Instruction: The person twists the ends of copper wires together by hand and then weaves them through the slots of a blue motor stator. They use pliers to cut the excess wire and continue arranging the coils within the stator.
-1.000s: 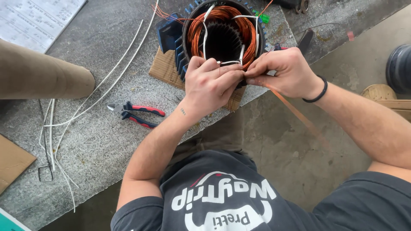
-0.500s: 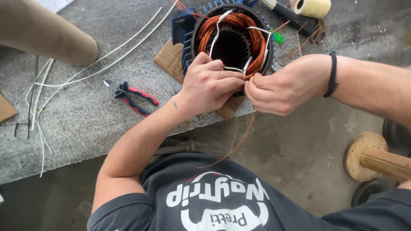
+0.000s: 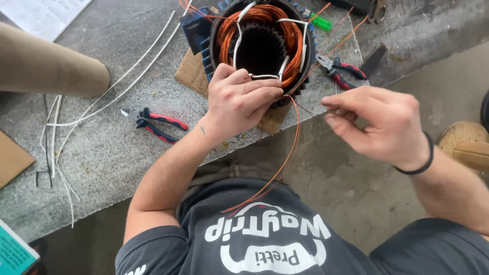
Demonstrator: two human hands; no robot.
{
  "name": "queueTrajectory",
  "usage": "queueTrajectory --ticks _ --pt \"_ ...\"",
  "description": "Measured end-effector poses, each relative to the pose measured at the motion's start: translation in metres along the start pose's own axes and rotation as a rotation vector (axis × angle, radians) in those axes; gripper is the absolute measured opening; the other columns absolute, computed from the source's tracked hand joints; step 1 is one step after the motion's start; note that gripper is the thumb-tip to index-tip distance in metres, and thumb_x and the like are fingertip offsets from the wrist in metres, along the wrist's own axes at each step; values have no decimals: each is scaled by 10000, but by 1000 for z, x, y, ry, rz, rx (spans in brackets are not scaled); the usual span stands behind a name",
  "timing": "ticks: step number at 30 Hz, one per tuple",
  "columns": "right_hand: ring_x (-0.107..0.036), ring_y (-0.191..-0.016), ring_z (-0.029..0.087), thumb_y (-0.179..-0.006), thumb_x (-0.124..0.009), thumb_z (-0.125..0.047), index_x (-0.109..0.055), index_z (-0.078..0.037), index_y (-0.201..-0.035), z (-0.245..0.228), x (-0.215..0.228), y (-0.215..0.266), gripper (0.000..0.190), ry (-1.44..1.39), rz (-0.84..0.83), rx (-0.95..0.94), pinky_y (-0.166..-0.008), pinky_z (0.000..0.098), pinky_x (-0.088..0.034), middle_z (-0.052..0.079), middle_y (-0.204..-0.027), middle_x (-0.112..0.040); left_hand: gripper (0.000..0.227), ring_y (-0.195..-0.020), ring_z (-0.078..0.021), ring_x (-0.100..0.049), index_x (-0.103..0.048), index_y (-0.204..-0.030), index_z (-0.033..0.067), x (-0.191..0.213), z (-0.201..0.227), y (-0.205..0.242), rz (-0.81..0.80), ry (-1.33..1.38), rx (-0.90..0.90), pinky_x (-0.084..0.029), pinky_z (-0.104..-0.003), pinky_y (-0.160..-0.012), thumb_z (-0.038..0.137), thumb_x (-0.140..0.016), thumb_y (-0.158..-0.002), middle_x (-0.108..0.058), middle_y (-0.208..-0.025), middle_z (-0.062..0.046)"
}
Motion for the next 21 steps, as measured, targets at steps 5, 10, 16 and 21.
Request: queueTrajectory --ticks 5,10,16,21 --pt "-689 -724 90 -926 -755 -50 -705 -30 -1240 11 -34 4 319 -284 33 -457 -670 237 -563 62 -915 -737 141 -779 -111 -581 -769 -1044 212 1 1 -2 -8 14 -19 -397 -317 -814 173 -805 -914 -759 -1162 119" --pt "-674 -728 50 -949 -741 -56 -706 -10 -1256 17 -43 -4 313 -385 108 -593 -663 216 -555 59 -916 -745 148 -761 -120 -577 -766 -1050 200 3 2 -3 -20 29 -30 -388 -329 -809 164 -803 -910 -755 -1148 111" --pt "-665 -694 44 -954 -754 -73 -747 -14 -1144 10 -56 5 199 -360 118 -694 -602 218 -518 45 -847 -749 169 -800 -122 -590 -757 -1086 192 5 1 -2 -1 28 -21 -384 -328 -830 149 -794 -927 -746 -1161 112" --pt "-668 -852 20 -1049 -658 -93 -703 2 -1241 8 -45 13 219 -474 200 -751 -716 191 -536 17 -982 -753 162 -836 -121 -595 -743 -1100 171 5 0 0 6 10 -55 -391 -328 -862 144 -788 -946 -736 -1195 105"
Point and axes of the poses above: each hand's wrist, its own y-axis away from the middle knuckle, its own x-axis out of the back of the hand, z = x × y, the point moved 6 cm from there along -y, towards the middle knuckle
